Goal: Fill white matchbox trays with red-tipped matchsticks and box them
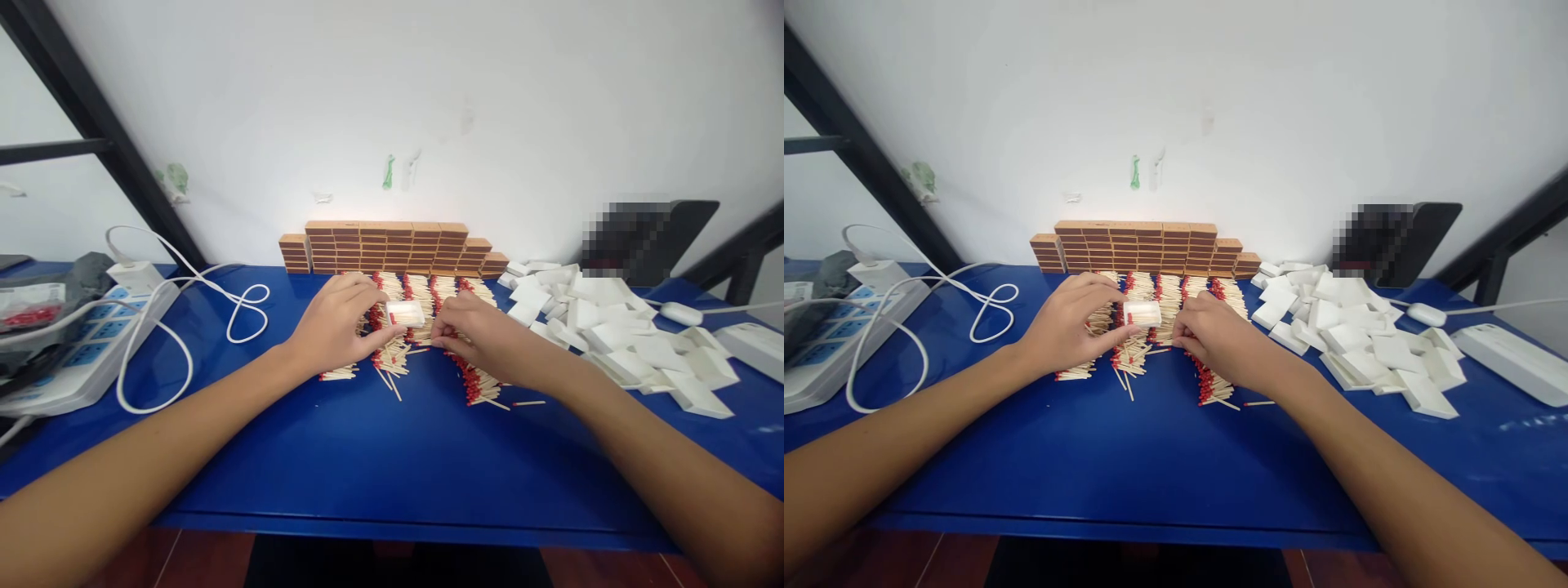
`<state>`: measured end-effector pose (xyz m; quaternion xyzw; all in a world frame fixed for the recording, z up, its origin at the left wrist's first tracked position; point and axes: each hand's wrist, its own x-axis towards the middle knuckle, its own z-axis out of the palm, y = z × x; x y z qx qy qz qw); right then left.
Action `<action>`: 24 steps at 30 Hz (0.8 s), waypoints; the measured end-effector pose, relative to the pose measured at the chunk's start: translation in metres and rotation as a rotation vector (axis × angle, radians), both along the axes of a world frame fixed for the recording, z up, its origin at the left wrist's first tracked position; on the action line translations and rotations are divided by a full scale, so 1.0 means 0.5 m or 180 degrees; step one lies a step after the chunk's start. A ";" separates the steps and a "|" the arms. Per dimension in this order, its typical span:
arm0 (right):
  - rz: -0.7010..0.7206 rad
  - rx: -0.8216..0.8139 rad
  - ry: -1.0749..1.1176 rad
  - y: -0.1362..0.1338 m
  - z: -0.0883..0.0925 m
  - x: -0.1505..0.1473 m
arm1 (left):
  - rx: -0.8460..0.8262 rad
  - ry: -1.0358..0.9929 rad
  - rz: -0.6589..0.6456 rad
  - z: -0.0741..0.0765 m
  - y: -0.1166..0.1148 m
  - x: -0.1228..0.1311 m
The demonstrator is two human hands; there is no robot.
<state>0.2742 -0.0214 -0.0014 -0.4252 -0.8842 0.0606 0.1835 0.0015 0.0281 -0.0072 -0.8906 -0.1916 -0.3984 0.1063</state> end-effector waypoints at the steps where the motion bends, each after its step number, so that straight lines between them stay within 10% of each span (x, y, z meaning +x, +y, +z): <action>1: -0.0009 0.0023 0.0019 -0.001 0.004 0.001 | 0.0000 0.0007 0.0004 0.001 0.000 -0.001; 11: -0.0357 0.0486 0.0046 -0.007 0.040 0.018 | 0.0092 0.0178 0.0338 0.004 0.001 -0.001; 24: -0.0107 0.0503 0.0299 -0.032 0.037 -0.020 | 0.0249 0.0302 -0.0200 0.007 -0.034 0.012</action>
